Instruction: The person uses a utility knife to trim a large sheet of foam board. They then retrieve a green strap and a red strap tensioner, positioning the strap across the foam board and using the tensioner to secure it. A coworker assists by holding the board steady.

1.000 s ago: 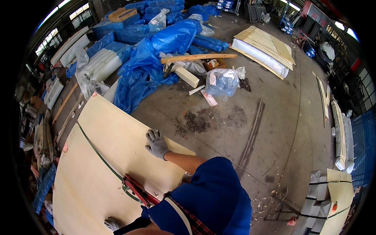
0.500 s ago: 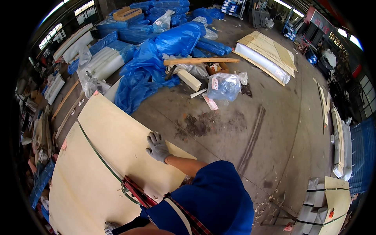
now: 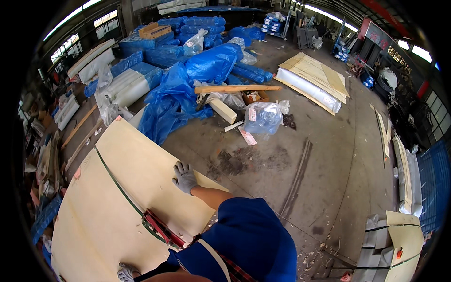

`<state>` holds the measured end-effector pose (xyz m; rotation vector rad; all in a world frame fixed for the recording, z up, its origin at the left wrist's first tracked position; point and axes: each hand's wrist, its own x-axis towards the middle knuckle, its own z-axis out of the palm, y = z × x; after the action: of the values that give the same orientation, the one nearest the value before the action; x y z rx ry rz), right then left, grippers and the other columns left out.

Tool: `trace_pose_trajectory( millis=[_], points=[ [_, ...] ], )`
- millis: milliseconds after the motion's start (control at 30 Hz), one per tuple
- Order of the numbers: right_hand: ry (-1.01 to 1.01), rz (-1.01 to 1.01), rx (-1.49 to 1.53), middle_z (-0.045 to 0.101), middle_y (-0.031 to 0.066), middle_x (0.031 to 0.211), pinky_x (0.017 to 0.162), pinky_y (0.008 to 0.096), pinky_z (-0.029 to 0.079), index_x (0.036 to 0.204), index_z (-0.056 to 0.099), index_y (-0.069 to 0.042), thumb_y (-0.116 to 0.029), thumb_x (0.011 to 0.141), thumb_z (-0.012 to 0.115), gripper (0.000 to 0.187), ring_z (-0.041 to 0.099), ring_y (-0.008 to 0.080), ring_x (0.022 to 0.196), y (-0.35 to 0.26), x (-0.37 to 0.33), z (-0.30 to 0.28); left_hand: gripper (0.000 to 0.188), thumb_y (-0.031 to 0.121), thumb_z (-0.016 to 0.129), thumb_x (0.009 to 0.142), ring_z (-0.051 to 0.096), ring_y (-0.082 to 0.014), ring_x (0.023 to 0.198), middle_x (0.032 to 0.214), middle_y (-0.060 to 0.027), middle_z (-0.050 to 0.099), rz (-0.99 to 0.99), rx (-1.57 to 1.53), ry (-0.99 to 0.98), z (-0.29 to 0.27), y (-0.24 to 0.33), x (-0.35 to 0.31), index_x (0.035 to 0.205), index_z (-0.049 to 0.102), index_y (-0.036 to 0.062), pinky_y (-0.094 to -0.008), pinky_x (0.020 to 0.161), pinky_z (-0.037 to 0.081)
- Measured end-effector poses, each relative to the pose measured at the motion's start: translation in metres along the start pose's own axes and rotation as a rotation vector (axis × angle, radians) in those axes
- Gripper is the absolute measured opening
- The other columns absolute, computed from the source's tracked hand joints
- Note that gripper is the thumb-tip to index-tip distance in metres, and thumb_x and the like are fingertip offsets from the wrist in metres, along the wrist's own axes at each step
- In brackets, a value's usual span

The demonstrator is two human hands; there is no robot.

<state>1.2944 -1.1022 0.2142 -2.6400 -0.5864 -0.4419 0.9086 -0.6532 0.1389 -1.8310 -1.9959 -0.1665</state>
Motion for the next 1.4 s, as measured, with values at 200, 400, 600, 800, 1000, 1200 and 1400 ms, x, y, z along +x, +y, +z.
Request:
trace_pose_trajectory(
  millis=[200, 400, 600, 800, 1000, 1200, 1400],
  points=[
    [0.113, 0.026, -0.114, 0.036, 0.0193, 0.144, 0.111, 0.0539, 0.019, 0.135, 0.043, 0.000, -0.044, 0.086, 0.056, 0.067, 0.029, 0.0346, 0.135, 0.007, -0.010, 0.039, 0.091, 0.075, 0.029, 0.087, 0.045, -0.0340, 0.127, 0.140, -0.0208, 0.045, 0.089, 0.013, -0.190, -0.046, 0.004, -0.003, 0.138, 0.041, 0.0012, -0.0476, 0.101, 0.035],
    [0.112, 0.007, -0.104, 0.034, 0.0220, 0.146, 0.115, 0.0513, 0.017, 0.136, 0.043, 0.002, -0.042, 0.086, 0.056, 0.068, 0.028, 0.0383, 0.136, 0.001, -0.043, 0.028, 0.083, 0.064, 0.033, 0.093, 0.032, -0.0336, 0.138, 0.150, -0.0208, 0.032, 0.512, -0.173, -0.213, -0.051, -0.057, -0.010, 0.146, 0.030, -0.0001, -0.0434, 0.113, 0.026],
    [0.066, 0.006, -0.060, 0.036, 0.0217, 0.144, 0.114, 0.0508, 0.018, 0.136, 0.042, 0.002, -0.042, 0.086, 0.056, 0.068, 0.029, 0.0377, 0.135, -0.009, -0.076, 0.008, 0.073, 0.056, 0.038, 0.096, 0.036, -0.0325, 0.136, 0.146, -0.0197, 0.040, 0.512, -0.250, -0.085, -0.051, -0.071, -0.025, 0.141, 0.039, -0.0015, -0.0419, 0.111, 0.030],
    [0.077, -0.086, -0.029, 0.038, 0.0213, 0.144, 0.114, 0.0486, 0.020, 0.137, 0.042, 0.001, -0.043, 0.089, 0.053, 0.066, 0.032, 0.0361, 0.135, -0.010, -0.055, 0.028, 0.072, 0.054, 0.042, 0.095, 0.033, -0.0325, 0.137, 0.146, -0.0193, 0.038, 0.519, -0.407, -0.041, -0.021, -0.073, 0.003, 0.140, 0.040, -0.0021, -0.0419, 0.114, 0.025],
    [-0.024, -0.159, -0.259, 0.040, 0.0184, 0.145, 0.112, 0.0457, 0.025, 0.139, 0.041, -0.001, -0.047, 0.094, 0.044, 0.065, 0.036, 0.0328, 0.135, 0.002, -0.091, 0.046, 0.081, 0.059, 0.041, 0.091, 0.022, -0.0333, 0.142, 0.151, -0.0209, 0.030, 0.692, -0.605, -0.230, -0.038, -0.116, 0.024, 0.142, 0.035, -0.0030, -0.0414, 0.117, 0.015],
    [-0.106, -0.100, -0.384, 0.039, 0.0170, 0.147, 0.110, 0.0441, 0.028, 0.142, 0.040, -0.004, -0.052, 0.098, 0.034, 0.065, 0.037, 0.0310, 0.135, 0.012, -0.070, 0.042, 0.080, 0.060, 0.045, 0.088, 0.030, -0.0343, 0.139, 0.147, -0.0215, 0.036, 0.552, -0.693, -0.021, -0.044, -0.119, -0.036, 0.137, 0.042, -0.0029, -0.0423, 0.117, 0.017],
    [-0.171, -0.131, -0.373, 0.042, 0.0177, 0.142, 0.107, 0.0453, 0.031, 0.140, 0.039, -0.003, -0.050, 0.098, 0.033, 0.064, 0.040, 0.0326, 0.130, 0.020, -0.060, 0.039, 0.073, 0.055, 0.053, 0.084, 0.039, -0.0365, 0.131, 0.139, -0.0225, 0.045, 0.507, -0.835, 0.010, -0.049, -0.115, -0.042, 0.129, 0.049, -0.0034, -0.0445, 0.113, 0.026]
  ],
)
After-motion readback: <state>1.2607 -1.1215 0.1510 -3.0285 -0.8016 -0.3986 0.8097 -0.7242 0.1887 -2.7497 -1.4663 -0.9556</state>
